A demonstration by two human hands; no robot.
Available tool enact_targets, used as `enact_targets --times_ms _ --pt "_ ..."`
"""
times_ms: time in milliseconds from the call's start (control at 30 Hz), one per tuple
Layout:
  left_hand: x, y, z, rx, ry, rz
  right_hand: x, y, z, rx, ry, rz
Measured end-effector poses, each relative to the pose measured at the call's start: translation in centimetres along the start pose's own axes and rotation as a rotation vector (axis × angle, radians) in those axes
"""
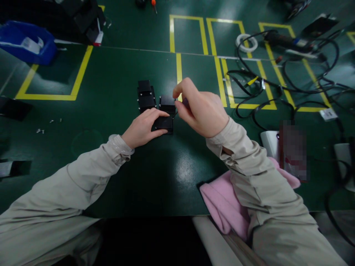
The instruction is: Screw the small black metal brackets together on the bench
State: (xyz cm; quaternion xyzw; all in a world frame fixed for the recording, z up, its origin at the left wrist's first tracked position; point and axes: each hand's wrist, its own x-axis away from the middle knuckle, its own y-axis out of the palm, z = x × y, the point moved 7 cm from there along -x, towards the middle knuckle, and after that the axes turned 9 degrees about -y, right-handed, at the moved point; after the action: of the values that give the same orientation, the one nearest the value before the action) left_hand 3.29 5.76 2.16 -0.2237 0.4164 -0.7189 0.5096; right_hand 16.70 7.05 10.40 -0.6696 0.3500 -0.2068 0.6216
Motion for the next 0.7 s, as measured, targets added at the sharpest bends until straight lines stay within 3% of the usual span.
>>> enact_targets --times_ms 700 --pt "0.08 -0.07 0.17 -0.004 0.047 0.027 0.03 0.01 -0.04 0.026 -0.013 0.024"
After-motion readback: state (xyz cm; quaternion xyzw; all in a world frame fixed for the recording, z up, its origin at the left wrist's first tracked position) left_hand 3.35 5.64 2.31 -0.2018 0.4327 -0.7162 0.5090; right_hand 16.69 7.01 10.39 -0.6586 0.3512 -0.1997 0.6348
